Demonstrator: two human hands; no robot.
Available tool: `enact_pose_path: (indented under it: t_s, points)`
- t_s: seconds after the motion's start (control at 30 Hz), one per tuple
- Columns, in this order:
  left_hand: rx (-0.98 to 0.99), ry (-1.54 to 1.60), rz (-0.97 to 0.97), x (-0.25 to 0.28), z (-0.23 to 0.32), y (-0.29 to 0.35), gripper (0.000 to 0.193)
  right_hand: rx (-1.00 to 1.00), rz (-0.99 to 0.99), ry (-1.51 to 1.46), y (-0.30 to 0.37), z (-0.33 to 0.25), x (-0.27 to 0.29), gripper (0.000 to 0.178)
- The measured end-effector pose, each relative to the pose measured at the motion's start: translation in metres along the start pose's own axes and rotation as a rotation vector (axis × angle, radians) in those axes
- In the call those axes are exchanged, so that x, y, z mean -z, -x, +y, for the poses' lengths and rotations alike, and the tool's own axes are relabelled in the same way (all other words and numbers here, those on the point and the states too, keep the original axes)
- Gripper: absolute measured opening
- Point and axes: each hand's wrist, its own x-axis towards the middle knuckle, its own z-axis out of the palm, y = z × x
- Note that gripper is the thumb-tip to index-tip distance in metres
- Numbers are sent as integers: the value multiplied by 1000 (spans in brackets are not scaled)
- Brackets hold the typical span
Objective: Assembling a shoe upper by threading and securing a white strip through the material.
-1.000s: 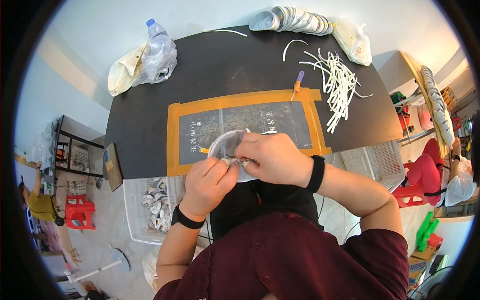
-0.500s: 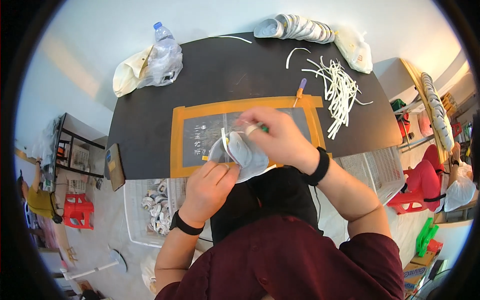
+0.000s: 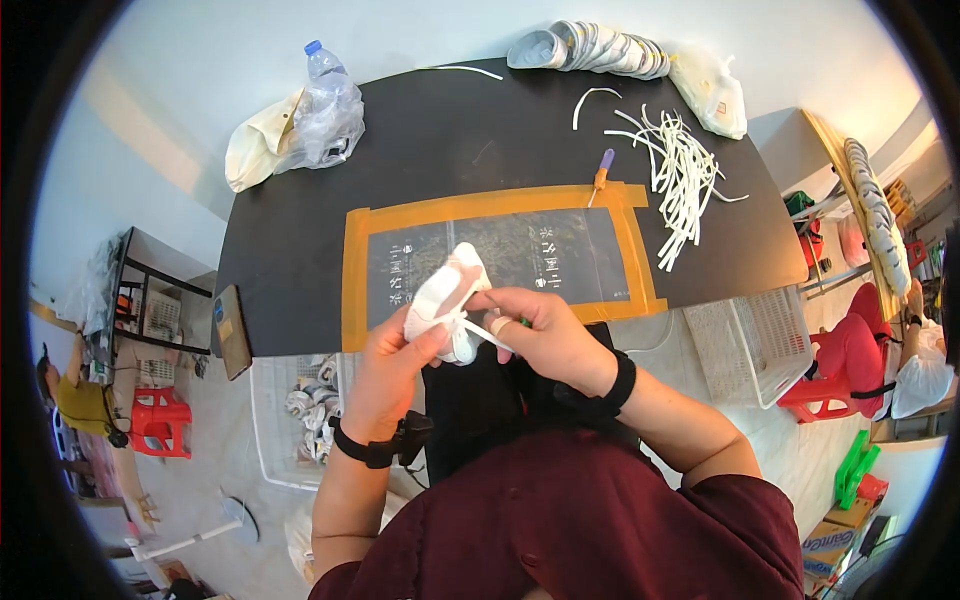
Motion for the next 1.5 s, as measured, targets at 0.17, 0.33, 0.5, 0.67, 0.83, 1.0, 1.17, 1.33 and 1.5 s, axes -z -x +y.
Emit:
enact_pose_path:
  t_s: [0.17, 0.33, 0.5, 0.67, 0.83, 1.0, 1.17, 1.33, 1.5]
  points:
    - [48, 25, -52, 10, -1, 1, 28, 211, 202, 499, 3, 17, -15, 23]
    - [54, 29, -61, 15, -4, 0, 26, 270, 135, 331, -4, 28, -17, 16]
    - [5, 142, 14, 30, -5, 2, 27, 125, -89, 260, -1, -4, 17, 14]
    - [-93, 347, 27, 29, -16, 5, 38, 168, -78, 221, 1, -7, 24, 18]
    - [-91, 371, 5, 27, -27, 5, 49, 143, -23, 183, 1, 1, 24, 13]
    - [-87, 349, 40, 22, -28, 5, 58, 88, -19, 211, 2, 6, 27, 12]
    - [-65, 354, 42, 19, -31, 4, 61, 58, -6, 184, 2, 12, 30, 13]
    - [-84, 355, 33, 19, -34, 2, 61, 26, 5, 211, 4, 17, 38, 12]
    - [-83, 364, 54, 16, -31, 2, 59, 118, 194, 256, 7, 12, 41, 10]
